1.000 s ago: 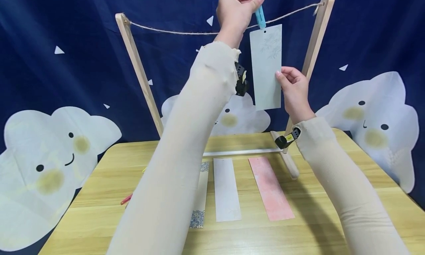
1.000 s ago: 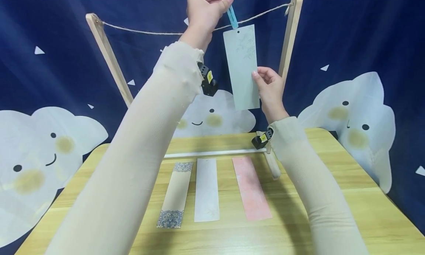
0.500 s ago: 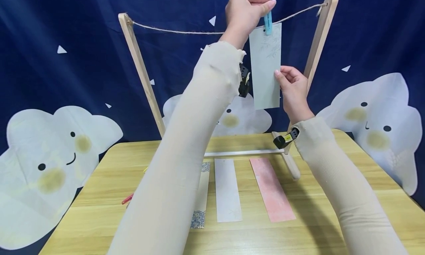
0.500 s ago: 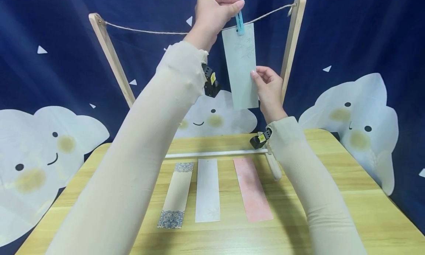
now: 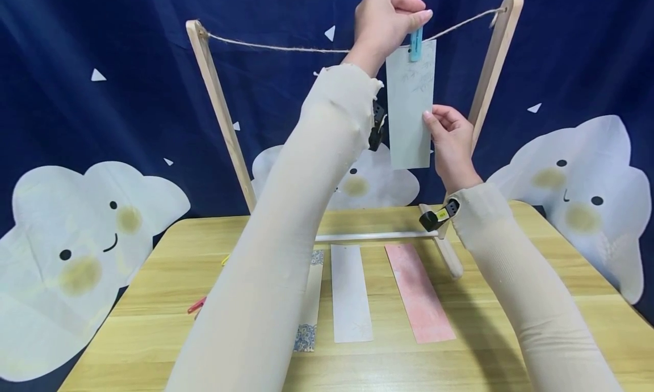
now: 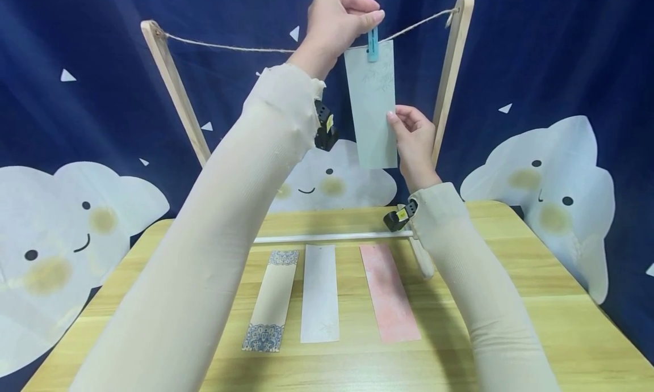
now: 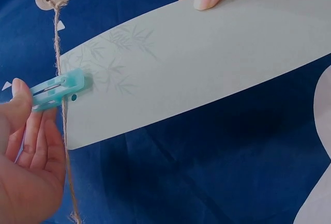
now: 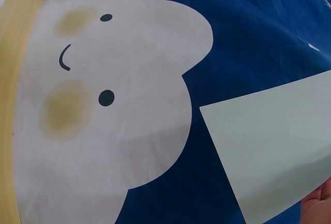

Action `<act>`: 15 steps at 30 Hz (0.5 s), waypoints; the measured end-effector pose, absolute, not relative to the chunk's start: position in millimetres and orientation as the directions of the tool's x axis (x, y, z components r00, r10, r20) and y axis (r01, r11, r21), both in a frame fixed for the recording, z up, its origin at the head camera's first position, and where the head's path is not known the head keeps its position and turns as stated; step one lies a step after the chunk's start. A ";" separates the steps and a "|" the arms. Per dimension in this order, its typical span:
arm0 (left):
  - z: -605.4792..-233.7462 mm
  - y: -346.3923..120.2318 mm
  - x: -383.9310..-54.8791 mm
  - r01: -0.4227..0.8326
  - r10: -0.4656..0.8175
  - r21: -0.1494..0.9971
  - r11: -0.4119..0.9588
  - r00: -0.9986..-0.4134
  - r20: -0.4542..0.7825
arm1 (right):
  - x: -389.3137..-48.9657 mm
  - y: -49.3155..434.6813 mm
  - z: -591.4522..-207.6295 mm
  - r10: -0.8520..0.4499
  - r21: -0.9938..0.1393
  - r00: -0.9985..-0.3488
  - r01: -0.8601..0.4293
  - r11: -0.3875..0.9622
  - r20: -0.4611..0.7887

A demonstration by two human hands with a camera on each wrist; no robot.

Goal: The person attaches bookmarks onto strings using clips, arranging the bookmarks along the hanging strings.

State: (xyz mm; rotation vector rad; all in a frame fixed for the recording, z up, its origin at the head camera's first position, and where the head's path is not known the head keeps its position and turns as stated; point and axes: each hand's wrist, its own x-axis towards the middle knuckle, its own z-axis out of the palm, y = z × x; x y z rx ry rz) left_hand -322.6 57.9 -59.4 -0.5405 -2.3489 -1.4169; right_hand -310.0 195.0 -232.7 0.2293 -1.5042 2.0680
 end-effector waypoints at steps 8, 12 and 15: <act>-60.0 57.8 -321.8 0.479 0.159 0.771 0.420 -0.875 0.457 | -310.4 194.8 -234.4 0.345 -0.820 -0.825 -0.533 -0.208 0.448; -61.3 57.8 -320.2 0.483 0.184 0.781 0.396 -0.875 0.448 | -310.0 194.2 -234.6 0.347 -0.820 -0.828 -0.528 -0.220 0.440; -62.0 56.9 -319.9 0.490 0.201 0.779 0.391 -0.871 0.448 | -310.4 193.9 -234.9 0.342 -0.815 -0.831 -0.528 -0.240 0.438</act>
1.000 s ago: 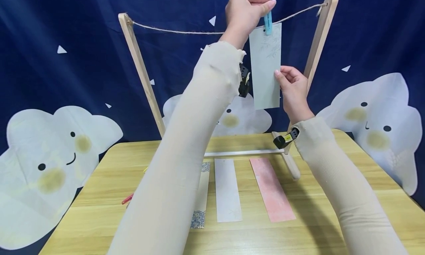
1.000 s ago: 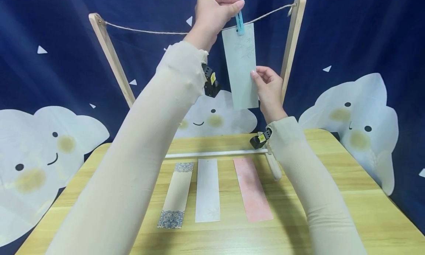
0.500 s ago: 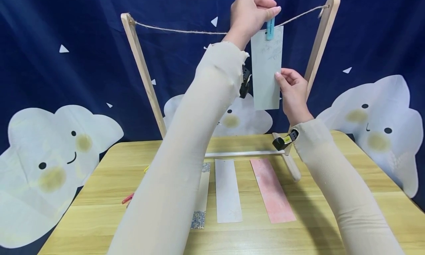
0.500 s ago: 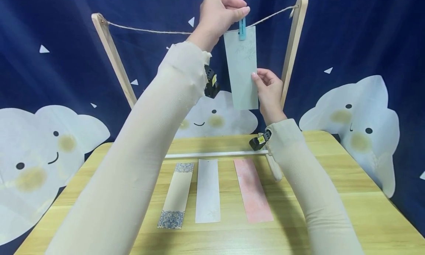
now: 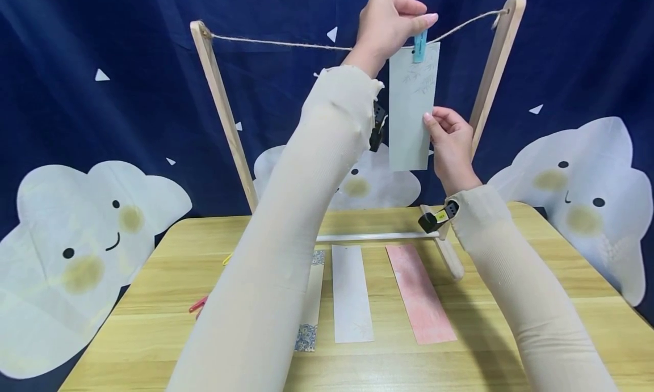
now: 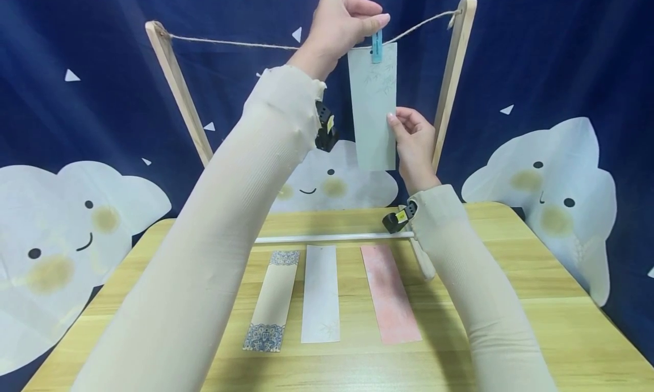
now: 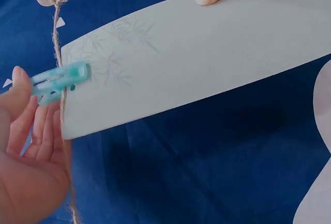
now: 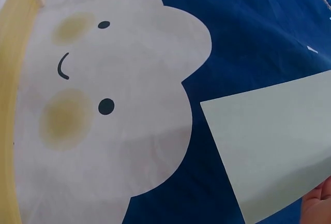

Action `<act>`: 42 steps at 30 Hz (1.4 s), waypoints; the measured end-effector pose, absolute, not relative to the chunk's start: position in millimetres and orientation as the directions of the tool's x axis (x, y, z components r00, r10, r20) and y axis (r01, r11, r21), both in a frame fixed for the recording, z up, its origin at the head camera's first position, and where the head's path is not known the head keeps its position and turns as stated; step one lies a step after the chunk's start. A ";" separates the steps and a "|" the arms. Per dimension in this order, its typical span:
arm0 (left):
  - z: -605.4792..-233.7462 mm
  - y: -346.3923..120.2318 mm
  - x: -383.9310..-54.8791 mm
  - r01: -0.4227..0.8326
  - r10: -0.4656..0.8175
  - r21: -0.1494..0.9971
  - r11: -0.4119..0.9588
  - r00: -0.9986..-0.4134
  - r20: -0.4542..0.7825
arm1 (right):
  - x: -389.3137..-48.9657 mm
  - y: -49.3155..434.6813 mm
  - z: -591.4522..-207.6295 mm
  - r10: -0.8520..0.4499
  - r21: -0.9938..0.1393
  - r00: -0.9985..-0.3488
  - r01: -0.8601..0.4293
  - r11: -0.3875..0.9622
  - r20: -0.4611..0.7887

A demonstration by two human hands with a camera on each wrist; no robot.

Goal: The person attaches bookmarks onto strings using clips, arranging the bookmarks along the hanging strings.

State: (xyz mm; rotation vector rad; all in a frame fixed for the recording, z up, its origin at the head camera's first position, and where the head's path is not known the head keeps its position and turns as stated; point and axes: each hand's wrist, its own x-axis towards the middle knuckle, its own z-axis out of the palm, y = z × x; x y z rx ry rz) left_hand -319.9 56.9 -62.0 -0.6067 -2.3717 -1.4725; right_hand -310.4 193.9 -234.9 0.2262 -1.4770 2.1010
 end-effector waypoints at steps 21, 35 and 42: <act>-61.8 39.8 -321.0 0.437 0.199 0.811 0.388 -0.899 0.389 | -318.7 196.2 -240.4 0.301 -0.830 -0.848 -0.508 -0.228 0.436; -70.1 11.3 -315.3 0.439 0.215 0.860 0.261 -0.895 0.392 | -319.9 201.8 -244.9 0.284 -0.877 -0.877 -0.446 -0.178 0.388; -80.9 -3.6 -310.9 0.422 0.262 0.876 0.234 -0.895 0.361 | -323.8 207.1 -249.0 0.284 -0.894 -0.882 -0.426 -0.137 0.376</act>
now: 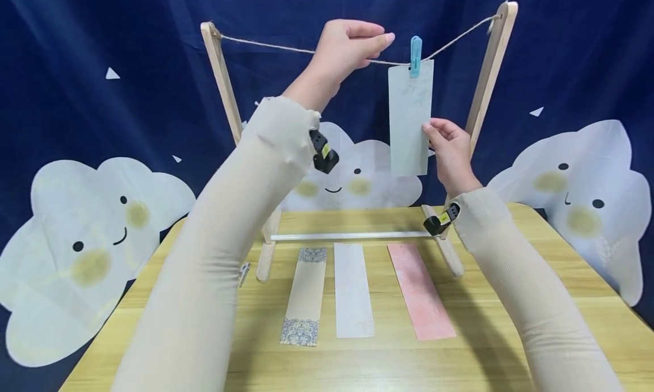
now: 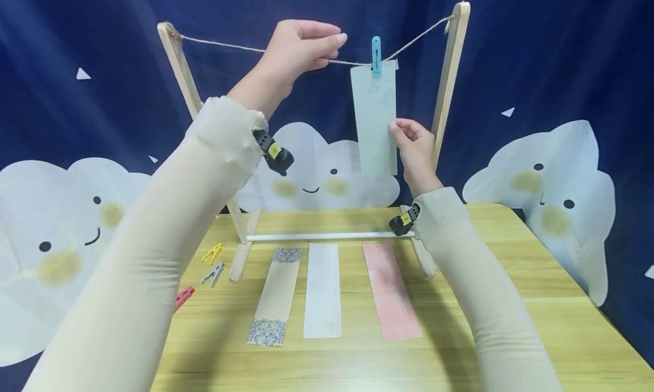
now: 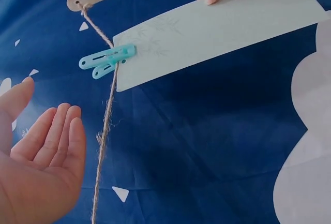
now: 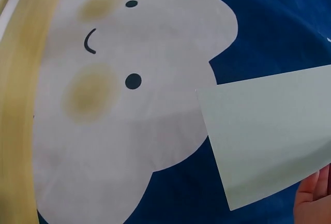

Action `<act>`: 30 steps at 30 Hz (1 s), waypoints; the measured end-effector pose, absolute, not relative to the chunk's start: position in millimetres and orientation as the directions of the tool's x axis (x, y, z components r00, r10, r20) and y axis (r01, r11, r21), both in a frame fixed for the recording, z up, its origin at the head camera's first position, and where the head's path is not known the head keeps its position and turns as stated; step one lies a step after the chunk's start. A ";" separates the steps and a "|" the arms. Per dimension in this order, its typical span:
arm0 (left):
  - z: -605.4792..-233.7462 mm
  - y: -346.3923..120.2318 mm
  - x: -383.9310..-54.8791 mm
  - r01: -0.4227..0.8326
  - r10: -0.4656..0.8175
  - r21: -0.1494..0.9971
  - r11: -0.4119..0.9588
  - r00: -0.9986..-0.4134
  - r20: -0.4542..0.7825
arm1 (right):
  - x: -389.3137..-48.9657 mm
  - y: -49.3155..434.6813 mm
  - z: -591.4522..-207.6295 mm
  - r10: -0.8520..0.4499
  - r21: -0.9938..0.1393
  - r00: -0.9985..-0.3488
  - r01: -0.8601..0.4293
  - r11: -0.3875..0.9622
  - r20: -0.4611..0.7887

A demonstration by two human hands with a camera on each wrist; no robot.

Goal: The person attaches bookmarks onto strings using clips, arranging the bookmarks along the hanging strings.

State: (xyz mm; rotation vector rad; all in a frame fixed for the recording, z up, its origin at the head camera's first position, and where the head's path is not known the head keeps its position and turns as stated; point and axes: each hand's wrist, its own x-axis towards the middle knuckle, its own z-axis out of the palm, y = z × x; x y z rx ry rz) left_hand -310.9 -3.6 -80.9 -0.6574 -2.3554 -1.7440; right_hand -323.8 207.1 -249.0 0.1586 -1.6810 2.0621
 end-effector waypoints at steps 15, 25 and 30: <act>-123.3 -54.0 -286.1 0.448 0.302 0.876 0.178 -0.872 0.385 | -317.0 213.1 -263.6 0.270 -0.935 -0.895 -0.338 0.106 0.354; -166.7 -106.5 -263.9 0.433 0.290 0.870 0.236 -0.886 0.362 | -307.9 220.4 -280.3 0.245 -0.932 -0.911 -0.276 0.233 0.331; -189.1 -130.6 -251.9 0.404 0.287 0.862 0.306 -0.903 0.321 | -300.3 226.2 -290.4 0.234 -0.918 -0.908 -0.277 0.285 0.346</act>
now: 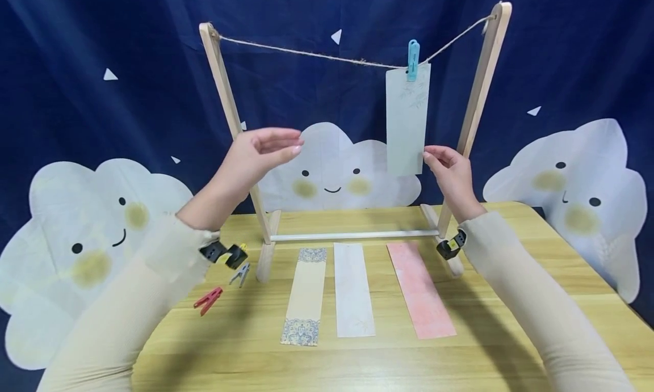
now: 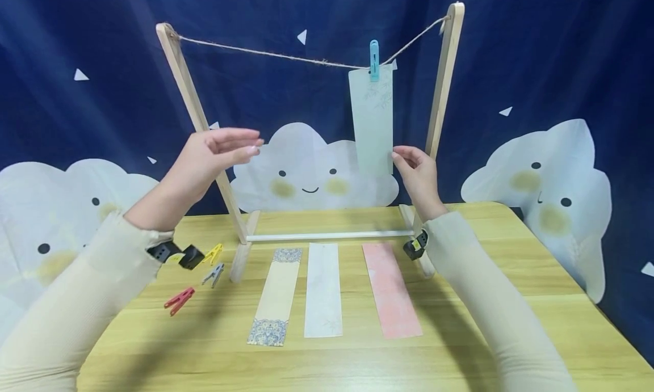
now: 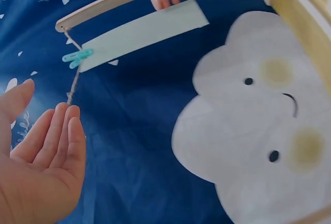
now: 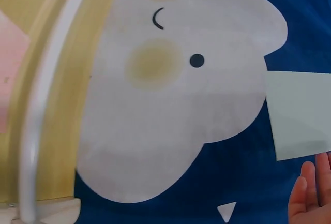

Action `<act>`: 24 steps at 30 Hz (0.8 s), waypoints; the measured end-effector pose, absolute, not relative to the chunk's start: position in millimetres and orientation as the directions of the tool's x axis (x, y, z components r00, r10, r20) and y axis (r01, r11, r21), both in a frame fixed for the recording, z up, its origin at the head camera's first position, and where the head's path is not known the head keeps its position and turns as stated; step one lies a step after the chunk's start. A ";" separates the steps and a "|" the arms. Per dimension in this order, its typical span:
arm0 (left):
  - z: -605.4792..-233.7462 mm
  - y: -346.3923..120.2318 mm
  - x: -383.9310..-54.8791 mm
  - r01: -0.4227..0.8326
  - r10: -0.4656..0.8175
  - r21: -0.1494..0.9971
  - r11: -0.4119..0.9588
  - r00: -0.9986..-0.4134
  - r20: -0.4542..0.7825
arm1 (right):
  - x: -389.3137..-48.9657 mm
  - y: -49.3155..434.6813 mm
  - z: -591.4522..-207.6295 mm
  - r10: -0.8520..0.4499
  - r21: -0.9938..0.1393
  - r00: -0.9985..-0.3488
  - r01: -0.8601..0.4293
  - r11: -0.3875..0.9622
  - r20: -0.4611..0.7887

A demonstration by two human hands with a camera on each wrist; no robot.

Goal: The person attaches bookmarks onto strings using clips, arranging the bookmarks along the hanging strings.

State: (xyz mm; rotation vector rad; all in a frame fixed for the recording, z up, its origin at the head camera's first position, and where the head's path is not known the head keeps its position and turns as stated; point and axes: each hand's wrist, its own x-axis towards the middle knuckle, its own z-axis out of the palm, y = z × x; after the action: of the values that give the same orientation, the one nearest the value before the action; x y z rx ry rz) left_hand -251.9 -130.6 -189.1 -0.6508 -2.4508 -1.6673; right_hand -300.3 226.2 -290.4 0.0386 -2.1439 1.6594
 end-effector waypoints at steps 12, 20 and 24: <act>-237.4 -182.1 -233.1 0.344 0.241 0.866 0.363 -0.932 0.269 | -276.7 237.0 -313.0 0.158 -0.885 -0.889 -0.380 0.270 0.430; -280.1 -203.0 -227.9 0.324 0.211 0.876 0.357 -0.942 0.262 | -247.2 247.4 -338.6 0.028 -0.913 -0.950 -0.291 0.286 0.312; -302.9 -214.1 -224.6 0.285 0.181 0.897 0.339 -0.955 0.235 | -233.2 256.6 -355.1 -0.041 -0.948 -0.979 -0.204 0.243 0.200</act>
State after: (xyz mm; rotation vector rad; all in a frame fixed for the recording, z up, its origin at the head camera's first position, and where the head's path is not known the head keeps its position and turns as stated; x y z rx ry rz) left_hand -224.6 -214.1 -302.9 -0.4351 -2.4925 -1.6993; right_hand -233.2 256.6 -355.1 0.2348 -2.3689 1.8395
